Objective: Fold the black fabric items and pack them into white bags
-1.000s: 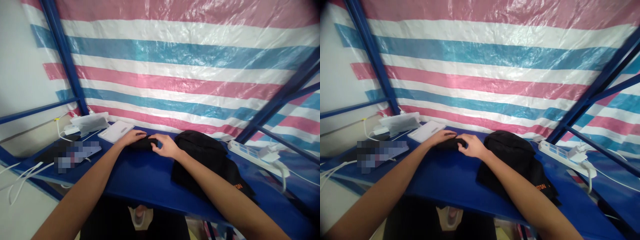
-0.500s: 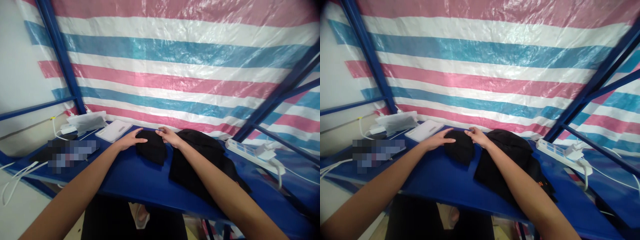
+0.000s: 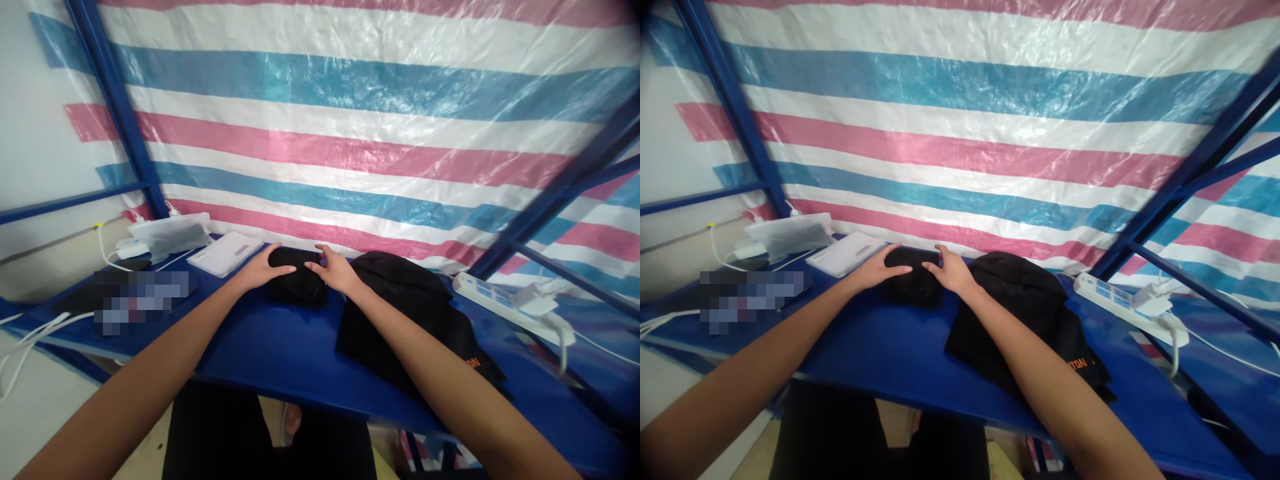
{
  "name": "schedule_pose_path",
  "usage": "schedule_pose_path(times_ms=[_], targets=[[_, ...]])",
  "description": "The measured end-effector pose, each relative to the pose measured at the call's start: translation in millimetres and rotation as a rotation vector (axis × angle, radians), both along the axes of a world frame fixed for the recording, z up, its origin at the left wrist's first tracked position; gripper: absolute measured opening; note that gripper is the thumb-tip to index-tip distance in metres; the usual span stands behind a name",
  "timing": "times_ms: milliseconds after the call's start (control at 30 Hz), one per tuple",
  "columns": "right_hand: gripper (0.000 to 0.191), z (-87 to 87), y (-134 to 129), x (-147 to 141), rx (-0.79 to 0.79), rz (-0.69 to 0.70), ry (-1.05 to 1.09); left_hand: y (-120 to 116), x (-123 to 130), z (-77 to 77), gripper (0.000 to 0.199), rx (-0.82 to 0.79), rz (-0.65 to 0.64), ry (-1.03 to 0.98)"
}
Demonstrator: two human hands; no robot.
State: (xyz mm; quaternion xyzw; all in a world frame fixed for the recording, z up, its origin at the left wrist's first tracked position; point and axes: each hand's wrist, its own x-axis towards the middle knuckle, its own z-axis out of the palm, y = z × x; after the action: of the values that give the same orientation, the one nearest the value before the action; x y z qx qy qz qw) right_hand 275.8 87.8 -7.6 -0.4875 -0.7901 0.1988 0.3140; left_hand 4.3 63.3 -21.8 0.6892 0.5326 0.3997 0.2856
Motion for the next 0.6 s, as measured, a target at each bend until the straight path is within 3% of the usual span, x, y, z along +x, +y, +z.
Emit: schedule_pose_path(times_ms=[67, 133, 200, 300, 467, 533, 600], targets=[[0.063, 7.9, -6.7, -0.7, 0.217, 0.039, -0.13, 2.0, -2.9, -2.7, 0.095, 0.054, 0.003, 0.065], [0.051, 19.9, -17.4, 0.4, 0.37, 0.178, -0.184, 4.7, -5.2, -5.6, 0.082, 0.102, 0.01, 0.099], [0.041, 33.0, -30.9, 3.3, 0.418, 0.371, -0.206, 7.0, -6.2, -7.6, 0.071, 0.146, 0.02, 0.117], [0.046, 44.2, -50.1, 11.4, 0.366, 0.577, -0.294, 7.9, -5.5, -8.7, 0.06, 0.225, 0.03, 0.178], [0.036, 28.0, -58.5, 31.4, 0.361, 0.657, -0.387, -0.9, -0.5, -1.3, 0.047, 0.477, 0.062, 0.349], [0.041, 16.9, -54.9, 36.9, 0.36, 0.64, -0.35, -9.6, 2.6, 5.4, 0.035, 0.555, -0.045, 0.383], [0.045, 7.7, -50.2, 38.6, 0.374, 0.628, -0.34, -19.9, 6.4, 11.6, 0.026, 0.552, -0.249, 0.405]])
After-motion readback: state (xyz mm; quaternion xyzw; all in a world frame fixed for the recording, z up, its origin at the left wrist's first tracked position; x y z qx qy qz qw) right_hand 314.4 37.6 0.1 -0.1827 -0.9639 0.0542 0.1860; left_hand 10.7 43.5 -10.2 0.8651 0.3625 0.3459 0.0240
